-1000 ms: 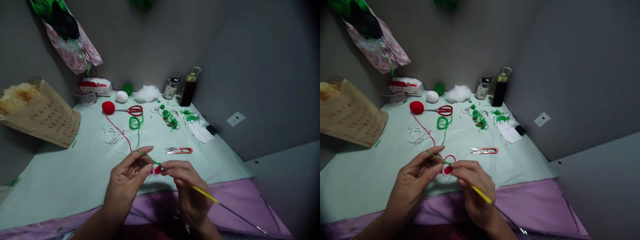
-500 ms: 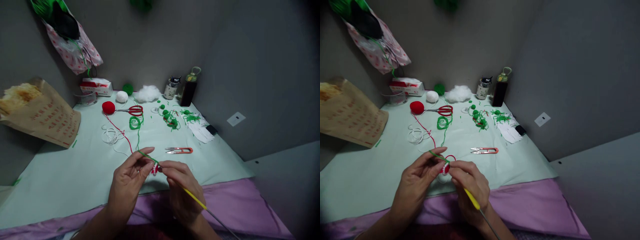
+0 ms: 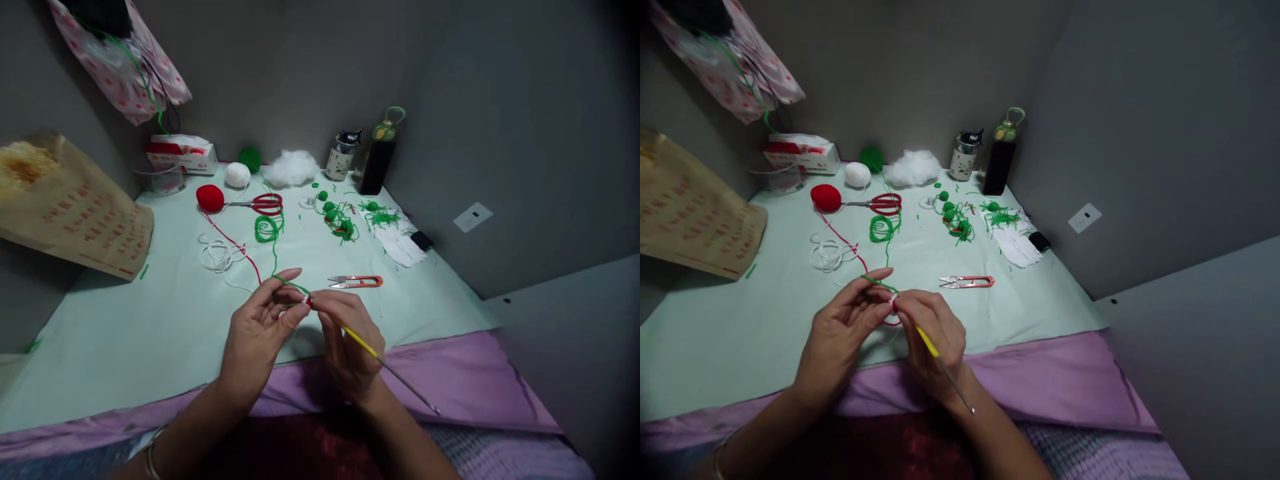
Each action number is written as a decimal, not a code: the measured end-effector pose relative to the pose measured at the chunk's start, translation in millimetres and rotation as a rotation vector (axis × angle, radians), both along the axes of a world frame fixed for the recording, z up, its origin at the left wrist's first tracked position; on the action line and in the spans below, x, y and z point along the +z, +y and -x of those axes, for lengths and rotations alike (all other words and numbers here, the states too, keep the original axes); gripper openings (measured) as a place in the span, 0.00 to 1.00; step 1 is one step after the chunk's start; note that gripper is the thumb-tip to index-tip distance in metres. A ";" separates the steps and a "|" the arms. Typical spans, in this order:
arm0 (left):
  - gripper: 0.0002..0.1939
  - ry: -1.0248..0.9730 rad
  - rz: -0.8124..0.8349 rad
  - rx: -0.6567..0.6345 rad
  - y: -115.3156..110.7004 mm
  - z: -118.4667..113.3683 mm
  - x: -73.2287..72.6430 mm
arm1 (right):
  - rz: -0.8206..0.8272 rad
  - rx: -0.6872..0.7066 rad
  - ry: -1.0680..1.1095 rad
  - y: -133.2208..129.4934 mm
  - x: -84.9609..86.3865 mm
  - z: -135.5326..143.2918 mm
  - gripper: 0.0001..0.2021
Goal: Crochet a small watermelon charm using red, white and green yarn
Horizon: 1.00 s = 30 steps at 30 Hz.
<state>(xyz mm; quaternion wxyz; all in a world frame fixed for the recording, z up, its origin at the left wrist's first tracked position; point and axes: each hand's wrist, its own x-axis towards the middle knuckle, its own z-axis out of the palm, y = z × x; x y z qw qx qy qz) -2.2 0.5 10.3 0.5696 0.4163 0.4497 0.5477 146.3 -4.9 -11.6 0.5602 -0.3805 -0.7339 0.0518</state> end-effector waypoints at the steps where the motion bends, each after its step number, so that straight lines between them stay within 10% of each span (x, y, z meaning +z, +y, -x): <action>1: 0.20 -0.011 0.007 -0.001 0.5 -0.2 -1.1 | 0.002 -0.001 -0.003 -0.6 0.4 0.1 0.15; 11: 0.29 -0.435 0.295 -0.233 -2.3 0.5 4.3 | -0.239 -0.010 -0.241 -4.1 -10.9 -19.5 0.24; 22: 0.24 -0.316 0.208 -0.252 0.9 5.7 6.2 | 0.385 0.316 0.561 1.1 11.3 -22.0 0.09; 30: 0.24 -0.293 0.153 -0.177 -1.2 -2.7 -1.7 | 0.133 0.077 0.114 -7.2 -0.2 -14.6 0.16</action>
